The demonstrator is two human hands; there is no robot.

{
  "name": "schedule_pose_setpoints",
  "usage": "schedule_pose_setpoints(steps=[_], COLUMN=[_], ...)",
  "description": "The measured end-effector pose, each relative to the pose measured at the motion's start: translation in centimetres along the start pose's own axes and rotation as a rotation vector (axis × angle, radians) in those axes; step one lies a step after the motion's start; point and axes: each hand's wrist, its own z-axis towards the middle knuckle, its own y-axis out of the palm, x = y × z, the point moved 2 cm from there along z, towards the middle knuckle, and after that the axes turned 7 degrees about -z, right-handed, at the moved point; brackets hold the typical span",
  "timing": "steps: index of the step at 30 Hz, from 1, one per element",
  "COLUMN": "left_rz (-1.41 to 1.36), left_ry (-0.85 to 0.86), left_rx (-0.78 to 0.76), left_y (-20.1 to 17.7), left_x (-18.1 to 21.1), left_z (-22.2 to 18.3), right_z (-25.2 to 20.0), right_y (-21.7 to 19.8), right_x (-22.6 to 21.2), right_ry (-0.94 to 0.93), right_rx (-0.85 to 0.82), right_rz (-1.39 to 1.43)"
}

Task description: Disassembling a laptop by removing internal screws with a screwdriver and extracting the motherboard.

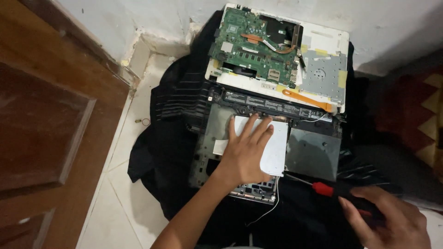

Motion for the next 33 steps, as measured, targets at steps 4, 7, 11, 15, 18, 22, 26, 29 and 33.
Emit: schedule_pose_setpoints(steps=[4,7,11,15,18,22,26,29,33], left_rz=[0.004,0.024,-0.008,-0.014,-0.045,-0.018,-0.009,-0.003,-0.024], left_ry=[0.016,0.021,0.02,0.039,0.017,0.014,0.017,0.037,0.065], left_rx=[0.036,0.043,0.018,0.047,-0.002,-0.01,0.013,0.042,0.097], left_y=[0.0,0.4,0.0,0.2,-0.1,0.0,0.4,0.4,0.6], left_x=[-0.1,-0.3,-0.3,-0.5,-0.3,-0.4,-0.6,-0.7,-0.8], left_z=[-0.1,0.0,-0.1,-0.1,0.0,0.2,0.2,0.0,0.0], right_z=[0.7,1.0,0.1,0.3,0.5,1.0,1.6,2.2,3.0], right_y=[-0.6,-0.9,-0.3,-0.4,-0.9,-0.9,-0.6,-1.6,-1.8], right_x=[-0.7,-1.7,-1.3,-2.1,-3.1,-2.4,-2.2,-3.2,-3.7], right_ry=[0.028,-0.012,0.12,0.18,0.172,-0.001,-0.074,-0.214,-0.395], right_rx=[-0.104,-0.096,-0.067,-0.026,-0.051,-0.008,-0.01,-0.023,-0.087], right_rz=[-0.156,-0.136,-0.247,-0.188,-0.181,-0.295,-0.287,-0.336,-0.676])
